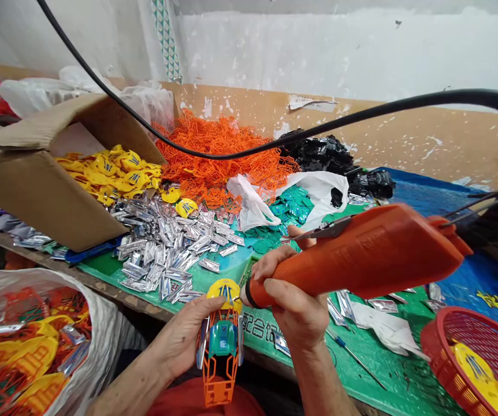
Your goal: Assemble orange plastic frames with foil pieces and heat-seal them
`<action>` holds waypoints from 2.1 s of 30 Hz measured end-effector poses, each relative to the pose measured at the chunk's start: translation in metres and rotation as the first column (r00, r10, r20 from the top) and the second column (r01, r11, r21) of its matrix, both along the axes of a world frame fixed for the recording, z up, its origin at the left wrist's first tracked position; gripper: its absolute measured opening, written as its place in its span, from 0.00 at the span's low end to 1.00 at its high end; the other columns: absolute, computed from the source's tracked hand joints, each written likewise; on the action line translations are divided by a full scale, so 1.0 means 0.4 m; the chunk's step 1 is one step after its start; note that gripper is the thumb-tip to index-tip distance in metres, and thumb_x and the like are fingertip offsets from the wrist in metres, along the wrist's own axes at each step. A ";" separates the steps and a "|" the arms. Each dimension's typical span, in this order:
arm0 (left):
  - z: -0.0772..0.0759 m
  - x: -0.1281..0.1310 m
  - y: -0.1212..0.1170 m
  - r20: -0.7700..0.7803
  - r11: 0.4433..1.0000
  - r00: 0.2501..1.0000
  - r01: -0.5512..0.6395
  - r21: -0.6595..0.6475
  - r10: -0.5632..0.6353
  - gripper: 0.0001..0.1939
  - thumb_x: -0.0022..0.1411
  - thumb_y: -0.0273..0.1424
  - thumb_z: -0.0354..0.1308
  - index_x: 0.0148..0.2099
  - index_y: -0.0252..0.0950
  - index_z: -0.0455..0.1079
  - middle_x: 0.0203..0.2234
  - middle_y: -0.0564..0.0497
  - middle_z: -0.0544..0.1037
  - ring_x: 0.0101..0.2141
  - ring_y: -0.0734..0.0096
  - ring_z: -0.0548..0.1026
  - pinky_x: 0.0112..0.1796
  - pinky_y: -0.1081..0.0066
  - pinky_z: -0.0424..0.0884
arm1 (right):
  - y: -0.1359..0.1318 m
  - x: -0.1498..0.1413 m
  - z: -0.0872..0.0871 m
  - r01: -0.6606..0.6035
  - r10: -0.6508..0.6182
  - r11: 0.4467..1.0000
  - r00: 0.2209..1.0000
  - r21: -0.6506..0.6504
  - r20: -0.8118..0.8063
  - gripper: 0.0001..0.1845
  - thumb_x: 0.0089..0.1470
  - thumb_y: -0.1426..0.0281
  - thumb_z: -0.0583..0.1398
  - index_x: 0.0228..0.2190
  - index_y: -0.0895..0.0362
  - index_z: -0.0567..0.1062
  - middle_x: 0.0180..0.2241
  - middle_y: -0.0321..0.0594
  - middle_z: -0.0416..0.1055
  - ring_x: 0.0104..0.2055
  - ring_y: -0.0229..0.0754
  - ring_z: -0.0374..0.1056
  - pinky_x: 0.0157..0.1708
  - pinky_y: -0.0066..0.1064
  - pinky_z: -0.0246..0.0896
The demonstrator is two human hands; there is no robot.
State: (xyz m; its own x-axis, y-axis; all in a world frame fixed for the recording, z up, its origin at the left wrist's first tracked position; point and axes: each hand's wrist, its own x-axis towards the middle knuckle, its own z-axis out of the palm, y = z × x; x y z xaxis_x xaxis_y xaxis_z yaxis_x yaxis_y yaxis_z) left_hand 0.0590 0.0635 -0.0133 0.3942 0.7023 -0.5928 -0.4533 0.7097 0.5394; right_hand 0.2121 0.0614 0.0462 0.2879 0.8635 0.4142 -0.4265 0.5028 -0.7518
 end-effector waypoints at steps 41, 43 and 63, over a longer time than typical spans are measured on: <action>-0.002 -0.001 -0.021 -0.119 0.991 0.992 -0.015 0.136 0.031 0.17 0.47 0.34 0.69 0.37 0.29 0.72 0.22 0.50 0.78 0.18 0.76 0.71 0.20 0.76 0.69 | -0.016 -0.045 -0.031 0.143 -0.138 0.988 0.986 -0.053 0.092 0.31 0.41 0.77 0.63 0.48 0.49 0.65 0.24 0.29 0.71 0.25 0.38 0.66 0.30 0.36 0.65; -0.002 0.000 -0.023 -0.119 0.990 0.993 -0.011 0.138 0.028 0.17 0.46 0.34 0.69 0.36 0.29 0.72 0.21 0.50 0.77 0.18 0.75 0.71 0.20 0.76 0.69 | -0.016 -0.045 -0.039 0.148 -0.140 0.987 0.983 -0.066 0.116 0.29 0.42 0.78 0.63 0.46 0.49 0.65 0.24 0.28 0.71 0.25 0.38 0.66 0.32 0.36 0.65; -0.002 -0.005 -0.014 -0.106 0.973 0.975 0.206 0.100 -0.196 0.15 0.48 0.35 0.68 0.33 0.29 0.74 0.22 0.47 0.78 0.19 0.75 0.72 0.21 0.78 0.67 | 0.137 0.066 -0.046 0.500 -0.492 0.862 0.864 -0.078 0.106 0.13 0.36 0.74 0.65 0.29 0.57 0.72 0.19 0.29 0.69 0.19 0.37 0.64 0.25 0.35 0.63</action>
State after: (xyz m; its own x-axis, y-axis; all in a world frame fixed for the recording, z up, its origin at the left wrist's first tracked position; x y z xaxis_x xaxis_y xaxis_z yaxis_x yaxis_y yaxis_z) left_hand 0.0571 0.0581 -0.0139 0.4793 0.6771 -0.5584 -0.2501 0.7152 0.6526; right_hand 0.2383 0.1163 0.0278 0.6586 0.6529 0.3741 -0.0768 0.5529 -0.8297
